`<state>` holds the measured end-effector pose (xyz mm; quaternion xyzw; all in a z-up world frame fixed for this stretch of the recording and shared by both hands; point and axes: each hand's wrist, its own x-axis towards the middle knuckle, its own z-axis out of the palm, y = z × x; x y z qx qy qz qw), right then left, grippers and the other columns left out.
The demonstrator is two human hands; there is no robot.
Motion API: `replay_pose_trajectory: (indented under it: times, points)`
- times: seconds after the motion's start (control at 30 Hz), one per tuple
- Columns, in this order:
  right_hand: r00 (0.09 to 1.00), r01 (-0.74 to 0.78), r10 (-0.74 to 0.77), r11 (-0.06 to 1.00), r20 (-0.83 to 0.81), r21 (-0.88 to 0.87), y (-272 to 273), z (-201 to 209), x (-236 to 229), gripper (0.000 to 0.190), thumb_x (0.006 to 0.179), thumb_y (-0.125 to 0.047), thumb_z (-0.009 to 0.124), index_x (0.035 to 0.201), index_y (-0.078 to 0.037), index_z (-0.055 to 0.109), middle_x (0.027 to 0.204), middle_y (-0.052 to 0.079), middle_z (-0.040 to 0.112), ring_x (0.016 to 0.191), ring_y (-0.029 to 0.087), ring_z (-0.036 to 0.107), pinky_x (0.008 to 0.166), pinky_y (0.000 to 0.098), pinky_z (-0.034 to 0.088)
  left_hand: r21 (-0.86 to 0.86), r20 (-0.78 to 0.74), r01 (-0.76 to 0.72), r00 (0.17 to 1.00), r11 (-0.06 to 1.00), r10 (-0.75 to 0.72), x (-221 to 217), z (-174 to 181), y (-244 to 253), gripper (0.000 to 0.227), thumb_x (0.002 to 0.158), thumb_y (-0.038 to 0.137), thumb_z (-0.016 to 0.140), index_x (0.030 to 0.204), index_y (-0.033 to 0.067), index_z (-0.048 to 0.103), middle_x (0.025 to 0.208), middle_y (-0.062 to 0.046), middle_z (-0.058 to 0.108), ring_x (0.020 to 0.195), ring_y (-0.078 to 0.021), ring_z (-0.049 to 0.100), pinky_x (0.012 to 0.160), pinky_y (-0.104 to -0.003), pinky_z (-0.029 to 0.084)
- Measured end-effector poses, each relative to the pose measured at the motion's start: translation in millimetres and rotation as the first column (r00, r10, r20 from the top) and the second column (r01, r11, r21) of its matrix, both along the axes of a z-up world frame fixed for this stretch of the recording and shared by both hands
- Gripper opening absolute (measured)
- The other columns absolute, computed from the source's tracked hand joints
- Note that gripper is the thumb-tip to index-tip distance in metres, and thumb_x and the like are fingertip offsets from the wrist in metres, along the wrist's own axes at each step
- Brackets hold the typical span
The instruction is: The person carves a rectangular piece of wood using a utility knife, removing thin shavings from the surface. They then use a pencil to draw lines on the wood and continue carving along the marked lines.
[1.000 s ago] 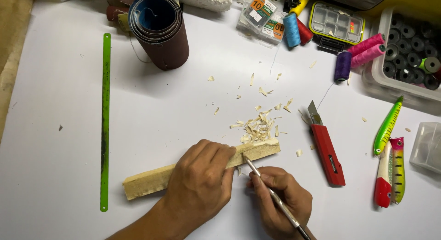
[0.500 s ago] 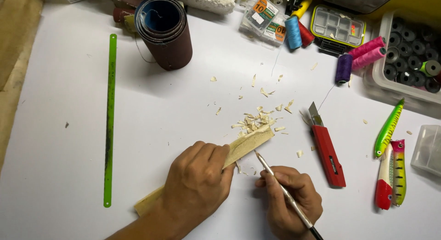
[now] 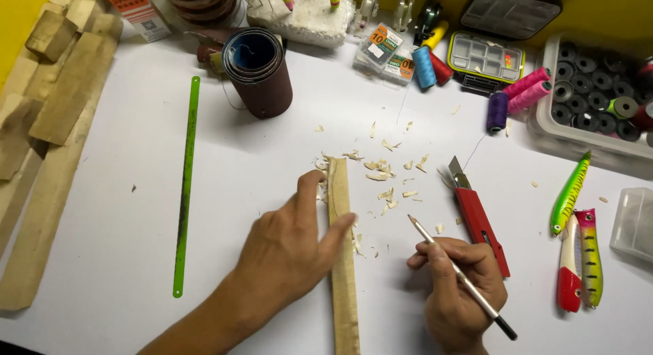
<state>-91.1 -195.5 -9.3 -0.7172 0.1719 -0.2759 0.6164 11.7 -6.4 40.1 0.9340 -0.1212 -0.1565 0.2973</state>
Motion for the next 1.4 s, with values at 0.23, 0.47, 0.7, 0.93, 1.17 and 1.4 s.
replay_pose_trajectory:
  times: [0.23, 0.47, 0.7, 0.93, 1.17, 1.4]
  points:
    - [0.991, 0.134, -0.136, 0.978, 0.003, 0.163, -23, 2, 2, 0.009, 0.104, -0.005, 0.057, 0.106, 0.004, 0.057, 0.089, 0.027, 0.065, 0.066, 0.033, 0.067, 0.062, 0.0354, 0.061, 0.172, 0.504, 0.597, 0.630, 0.784, -0.591, 18, -4, 18, 0.061, 0.072, -0.008, 0.053, 0.128, 0.0134, 0.062, 0.134, -0.018, 0.053, 0.134, -0.0366, 0.047, 0.106, -0.057, 0.031]
    - [0.977, 0.195, -0.202, 0.976, 0.070, 0.096, -35, 13, 2, 0.009, 0.107, -0.004, 0.057, 0.107, 0.005, 0.058, 0.089, 0.024, 0.062, 0.076, 0.032, 0.070, 0.062, 0.0361, 0.064, 0.491, 0.372, 0.720, 0.337, 0.491, -0.865, 33, -2, -4, 0.016, 0.086, 0.009, 0.064, 0.078, 0.0205, 0.072, 0.081, 0.001, 0.067, 0.104, -0.0321, 0.055, 0.114, -0.062, 0.031]
    - [0.940, 0.342, -0.338, 0.928, 0.050, -0.145, -78, 31, -17, 0.028, 0.121, -0.023, 0.051, 0.133, 0.002, 0.051, 0.103, 0.024, 0.063, 0.080, 0.030, 0.066, 0.076, 0.0366, 0.063, 0.446, 0.511, 0.604, 0.434, 0.660, -0.742, 32, -8, -6, 0.023, 0.084, 0.000, 0.059, 0.066, 0.0147, 0.057, 0.069, -0.003, 0.055, 0.062, -0.0259, 0.052, 0.074, -0.041, 0.042]
    - [0.943, 0.309, -0.297, 0.949, 0.152, -0.062, -53, 18, -6, 0.016, 0.118, -0.009, 0.053, 0.124, 0.006, 0.051, 0.103, 0.029, 0.064, 0.076, 0.033, 0.066, 0.069, 0.0369, 0.064, 0.301, 0.603, 0.504, 0.557, 0.809, -0.571, 15, -38, -25, 0.035, 0.085, 0.034, 0.082, 0.071, 0.0126, 0.059, 0.073, -0.006, 0.056, 0.067, -0.0266, 0.054, 0.065, -0.040, 0.041]
    - [0.997, 0.075, -0.073, 0.987, -0.019, 0.142, -25, 3, 2, 0.026, 0.095, 0.002, 0.052, 0.115, 0.014, 0.063, 0.091, 0.030, 0.064, 0.068, 0.036, 0.066, 0.066, 0.0371, 0.058, 0.130, 0.572, 0.436, 0.700, 0.890, -0.427, 7, -37, -29, 0.058, 0.077, 0.043, 0.091, 0.105, 0.0065, 0.056, 0.082, -0.008, 0.059, 0.072, -0.0272, 0.055, 0.066, -0.041, 0.044]
    - [0.999, 0.038, -0.029, 0.965, -0.037, 0.259, -17, -13, 4, 0.007, 0.093, 0.002, 0.054, 0.099, 0.003, 0.057, 0.088, 0.020, 0.065, 0.074, 0.034, 0.070, 0.062, 0.0378, 0.062, -0.101, 0.318, 0.522, 0.824, 0.847, -0.469, 8, -30, 50, 0.075, 0.076, 0.011, 0.078, 0.144, 0.0016, 0.049, 0.096, -0.015, 0.065, 0.087, -0.0344, 0.061, 0.084, -0.044, 0.049]
